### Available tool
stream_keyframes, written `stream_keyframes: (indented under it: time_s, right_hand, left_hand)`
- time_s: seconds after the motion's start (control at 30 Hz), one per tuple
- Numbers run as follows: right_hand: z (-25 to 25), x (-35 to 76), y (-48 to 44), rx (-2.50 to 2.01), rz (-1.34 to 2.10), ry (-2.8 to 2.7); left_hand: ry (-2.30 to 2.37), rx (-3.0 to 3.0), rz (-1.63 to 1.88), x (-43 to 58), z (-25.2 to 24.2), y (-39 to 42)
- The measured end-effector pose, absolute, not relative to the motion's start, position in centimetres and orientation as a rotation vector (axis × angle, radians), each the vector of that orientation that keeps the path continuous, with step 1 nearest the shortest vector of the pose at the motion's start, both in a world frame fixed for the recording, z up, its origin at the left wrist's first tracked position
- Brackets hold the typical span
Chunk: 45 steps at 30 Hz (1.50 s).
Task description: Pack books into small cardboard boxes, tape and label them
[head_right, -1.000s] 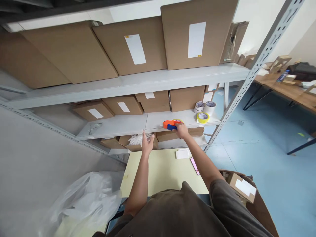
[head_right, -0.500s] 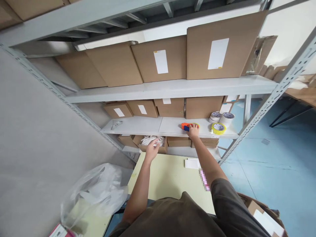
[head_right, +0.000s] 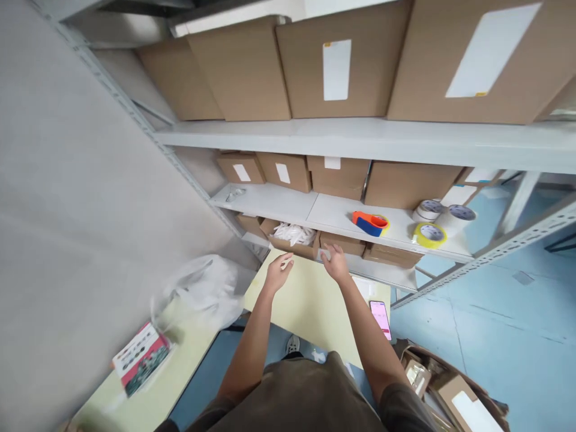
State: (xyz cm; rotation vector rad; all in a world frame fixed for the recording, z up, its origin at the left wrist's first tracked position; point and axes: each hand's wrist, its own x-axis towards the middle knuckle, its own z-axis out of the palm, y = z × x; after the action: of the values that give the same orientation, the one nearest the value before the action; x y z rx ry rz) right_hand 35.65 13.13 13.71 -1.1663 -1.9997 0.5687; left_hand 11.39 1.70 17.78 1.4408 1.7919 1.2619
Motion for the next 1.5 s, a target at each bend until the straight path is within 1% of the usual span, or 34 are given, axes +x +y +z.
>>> stream_keyframes:
  time_s: [0.2, 0.3, 0.4, 0.63, 0.8, 1.0, 1.17, 1.33, 1.5]
  right_hand:
    - [9.0, 31.8, 9.4, -1.029, 0.748, -2.074]
    - [7.8, 28.5, 7.4, -0.973, 0.829, -2.156]
    - [8.0, 24.1, 5.7, -0.895, 0.866, -2.241]
    - [11.1, 11.9, 1.4, -0.648, 0.843, -2.425]
    - [10.5, 1.8, -5.2, -0.525, 0.876, -2.525]
    - [7.0, -11.5, -14.5, -0.334, 1.019, -2.633]
    - [4.3, -20.3, -21.0, -0.22, 1.098, -2.751]
    - [0.5, -25.6, -24.9, -0.152, 1.159, -2.917]
    - [-4.9, -29.2, -27.0, -0.078, 1.128, -3.147]
  left_hand:
    - [1.959, 1.266, 1.275, 8.1, 15.1, -4.8]
    - [2.044, 1.18, 1.303, 5.7, 14.2, -8.2]
    - [2.109, 1.119, 1.356, 2.9, 13.7, -11.4]
    - [2.198, 0.965, 1.549, -5.2, 13.0, -19.3]
    - [2.256, 0.798, 1.633, -13.3, 11.0, -27.0]
    - [2.359, 0.532, 1.639, -23.4, 6.4, -37.9]
    - [2.408, 0.193, 1.623, -28.9, 2.1, -45.5]
    - [2.429, -0.114, 1.489, -31.9, -1.9, -48.5]
    - [2.426, -0.187, 1.492, -33.1, -5.4, -49.1]
